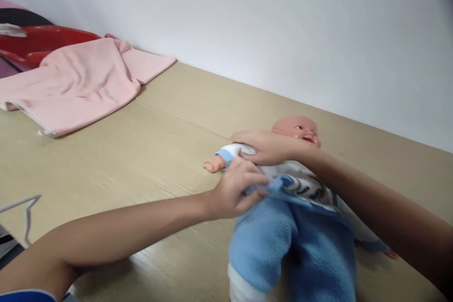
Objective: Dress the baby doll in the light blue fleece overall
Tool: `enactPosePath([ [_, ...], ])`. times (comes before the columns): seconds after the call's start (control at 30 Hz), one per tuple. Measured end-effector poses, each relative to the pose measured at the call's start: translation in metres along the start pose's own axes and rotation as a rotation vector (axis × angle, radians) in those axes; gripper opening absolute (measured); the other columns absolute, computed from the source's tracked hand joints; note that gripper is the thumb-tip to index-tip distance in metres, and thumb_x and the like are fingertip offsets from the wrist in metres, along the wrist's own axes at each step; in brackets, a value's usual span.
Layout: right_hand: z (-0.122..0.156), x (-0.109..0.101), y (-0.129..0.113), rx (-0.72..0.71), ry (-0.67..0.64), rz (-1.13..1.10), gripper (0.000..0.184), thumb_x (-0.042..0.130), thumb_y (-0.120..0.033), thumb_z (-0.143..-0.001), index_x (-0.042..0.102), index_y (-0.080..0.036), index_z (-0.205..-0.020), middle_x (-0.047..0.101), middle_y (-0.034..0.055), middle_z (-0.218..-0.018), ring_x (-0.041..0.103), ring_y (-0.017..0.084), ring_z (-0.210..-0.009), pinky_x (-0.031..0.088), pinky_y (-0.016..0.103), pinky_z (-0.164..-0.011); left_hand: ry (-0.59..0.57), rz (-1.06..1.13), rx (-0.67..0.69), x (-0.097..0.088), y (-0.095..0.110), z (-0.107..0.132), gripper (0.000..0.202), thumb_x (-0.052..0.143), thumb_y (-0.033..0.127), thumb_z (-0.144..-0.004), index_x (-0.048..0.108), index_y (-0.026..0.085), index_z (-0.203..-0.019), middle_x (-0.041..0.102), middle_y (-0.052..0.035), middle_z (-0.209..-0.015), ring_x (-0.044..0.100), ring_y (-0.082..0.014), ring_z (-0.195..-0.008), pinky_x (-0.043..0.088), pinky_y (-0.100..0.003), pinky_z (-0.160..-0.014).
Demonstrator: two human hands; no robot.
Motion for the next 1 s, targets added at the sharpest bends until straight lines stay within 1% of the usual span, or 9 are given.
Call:
enactPosePath([
  [0.1, 0.022, -0.005, 0.009, -0.018, 0.174, -0.175, 0.032, 0.059, -0.020, -0.103, 0.069, -0.016, -0.133, 0.077, 0.0099, -0.125, 0.074, 0.023, -0.113, 0.057, 0.033, -0.099, -0.079, -0.004, 0.210, 0.002, 0.001, 0.002, 0.023, 0.051, 0.037, -0.121, 0.067, 0.021, -0.117, 0.077, -0.0052, -0.096, 0.067, -0.0167, -0.078, 0.054, -0.033, -0.078],
  [0.27, 0.055, 0.000, 0.017, -0.062, 0.285, -0.266, 0.030, 0.063, -0.017, -0.101, 0.068, -0.019, -0.131, 0.077, 0.0120, -0.136, 0.074, 0.025, -0.125, 0.057, 0.037, -0.107, -0.017, 0.072, 0.145, 0.000, -0.002, 0.003, 0.014, 0.059, 0.033, -0.117, 0.068, 0.022, -0.118, 0.074, -0.0056, -0.092, 0.069, -0.0188, -0.081, 0.057, -0.034, -0.078],
  [0.4, 0.072, 0.009, 0.015, -0.179, 0.272, -0.340, 0.026, 0.061, -0.009, -0.101, 0.069, -0.019, -0.124, 0.077, 0.0132, -0.137, 0.072, 0.024, -0.135, 0.055, 0.039, -0.114, 0.001, 0.161, -0.033, 0.000, -0.001, 0.010, 0.013, 0.059, 0.031, -0.117, 0.068, 0.023, -0.113, 0.073, -0.0051, -0.092, 0.068, -0.0181, -0.081, 0.055, -0.033, -0.075],
  [0.5, 0.077, 0.015, 0.013, -0.214, 0.280, -0.272, 0.023, 0.068, -0.014, -0.100, 0.071, -0.019, -0.122, 0.077, 0.0145, -0.137, 0.072, 0.025, -0.132, 0.054, 0.039, -0.114, 0.133, 0.234, -0.156, 0.001, 0.001, 0.011, 0.008, 0.060, 0.027, -0.116, 0.066, 0.027, -0.122, 0.070, -0.0004, -0.089, 0.064, -0.0150, -0.076, 0.055, -0.029, -0.074],
  [0.6, 0.075, 0.019, 0.011, -0.241, 0.282, -0.206, 0.023, 0.075, -0.028, -0.098, 0.073, -0.019, -0.119, 0.076, 0.0146, -0.132, 0.071, 0.027, -0.122, 0.053, 0.040, -0.109, 0.271, 0.262, -0.469, 0.001, -0.003, 0.004, 0.004, 0.067, 0.031, -0.115, 0.069, 0.027, -0.115, 0.069, 0.0028, -0.086, 0.063, -0.0111, -0.073, 0.052, -0.023, -0.071],
  [0.67, 0.072, 0.021, 0.012, -0.228, 0.259, -0.224, 0.029, 0.077, -0.036, -0.098, 0.075, -0.018, -0.120, 0.073, 0.0146, -0.132, 0.068, 0.028, -0.122, 0.051, 0.041, -0.108, 0.281, 0.305, -0.690, 0.000, -0.011, -0.003, 0.019, 0.076, 0.041, -0.110, 0.070, 0.024, -0.104, 0.069, 0.0032, -0.080, 0.063, -0.0113, -0.071, 0.051, -0.021, -0.067],
  [0.83, 0.075, 0.016, 0.010, -0.059, 0.202, -0.536, 0.037, 0.054, -0.042, -0.108, 0.077, -0.016, -0.121, 0.073, 0.0144, -0.139, 0.064, 0.029, -0.136, 0.044, 0.046, -0.124, 0.232, 0.337, -0.837, -0.004, -0.030, -0.012, 0.042, 0.086, 0.062, -0.097, 0.071, 0.023, -0.098, 0.065, 0.0026, -0.080, 0.059, -0.0141, -0.072, 0.051, -0.024, -0.067],
  [0.93, 0.084, 0.010, -0.004, 0.160, 0.253, -0.715, 0.040, 0.051, -0.048, -0.110, 0.076, -0.018, -0.115, 0.078, 0.0121, -0.132, 0.066, 0.028, -0.135, 0.051, 0.039, -0.116, 0.179, 0.310, -0.903, -0.002, -0.036, -0.008, 0.038, 0.082, 0.060, -0.100, 0.070, 0.024, -0.101, 0.068, -0.0003, -0.095, 0.063, -0.0165, -0.088, 0.054, -0.027, -0.082],
  [1.0, 0.090, 0.009, -0.017, 0.377, 0.317, -0.608, 0.032, 0.056, -0.045, -0.110, 0.074, -0.019, -0.109, 0.080, 0.0101, -0.125, 0.070, 0.027, -0.125, 0.054, 0.034, -0.104, 0.140, 0.328, -0.965, 0.001, -0.037, -0.005, 0.035, 0.082, 0.056, -0.100, 0.070, 0.024, -0.101, 0.070, -0.0021, -0.108, 0.066, -0.0180, -0.103, 0.054, -0.029, -0.094],
])
Point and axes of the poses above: each hand's wrist, its own z-axis away from the middle knuckle, its own x-axis out of the palm, y = z × x, the point moved 2 cm from there along -z, towards the middle knuckle
